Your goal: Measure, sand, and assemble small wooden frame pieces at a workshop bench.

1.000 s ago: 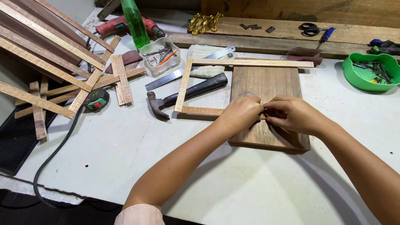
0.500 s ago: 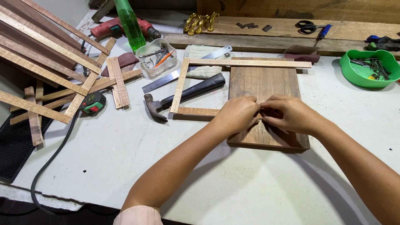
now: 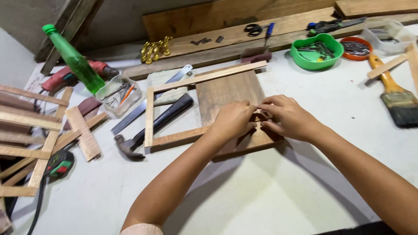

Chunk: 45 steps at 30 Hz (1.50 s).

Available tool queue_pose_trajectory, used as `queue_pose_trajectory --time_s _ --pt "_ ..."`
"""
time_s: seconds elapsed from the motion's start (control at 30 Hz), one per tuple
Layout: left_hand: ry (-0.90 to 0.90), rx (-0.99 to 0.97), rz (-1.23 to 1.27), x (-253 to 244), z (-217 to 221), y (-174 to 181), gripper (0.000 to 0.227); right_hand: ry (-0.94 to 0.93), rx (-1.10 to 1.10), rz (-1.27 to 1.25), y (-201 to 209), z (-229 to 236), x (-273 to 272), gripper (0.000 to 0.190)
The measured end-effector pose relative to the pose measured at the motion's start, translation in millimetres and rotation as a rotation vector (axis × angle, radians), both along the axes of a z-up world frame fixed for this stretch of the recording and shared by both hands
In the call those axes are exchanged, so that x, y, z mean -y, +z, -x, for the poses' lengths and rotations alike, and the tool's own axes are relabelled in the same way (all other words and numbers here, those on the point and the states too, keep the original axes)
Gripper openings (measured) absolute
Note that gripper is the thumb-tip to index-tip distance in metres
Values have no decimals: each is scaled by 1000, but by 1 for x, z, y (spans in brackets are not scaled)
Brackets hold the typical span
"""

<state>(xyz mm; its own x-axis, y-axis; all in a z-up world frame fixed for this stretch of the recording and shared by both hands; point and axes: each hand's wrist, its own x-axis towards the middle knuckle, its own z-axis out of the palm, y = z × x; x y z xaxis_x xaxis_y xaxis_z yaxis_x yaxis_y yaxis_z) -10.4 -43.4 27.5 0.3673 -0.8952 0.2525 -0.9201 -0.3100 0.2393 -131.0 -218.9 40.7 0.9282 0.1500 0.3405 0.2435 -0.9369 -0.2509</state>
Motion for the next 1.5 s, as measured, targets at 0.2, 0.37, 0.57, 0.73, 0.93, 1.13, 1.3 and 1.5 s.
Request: queue_pose_trajectory --time_s 0.2,0.37,0.57,0.73,0.93,1.13,1.3,1.5 --pt "-273 57 232 79 21 -20 30 -172 85 -30 9 62 49 42" --pt "-410 54 177 158 70 -1 32 -332 72 -11 14 122 103 37" --pt "-540 68 135 272 120 10 29 -569 -38 -35 29 184 184 40" --pt "-589 54 121 369 153 -1 29 -617 38 -68 2 219 276 41" --pt "-593 33 188 464 179 -40 22 -888 47 -128 -16 237 343 36" --pt "-550 35 229 511 194 -47 24 -1083 -114 -96 -17 239 383 47" --pt "-493 -49 248 541 196 -50 46 -1093 -23 -51 -32 243 411 52" --pt "-489 -97 353 558 191 -68 42 -1067 155 -156 -53 244 427 40"
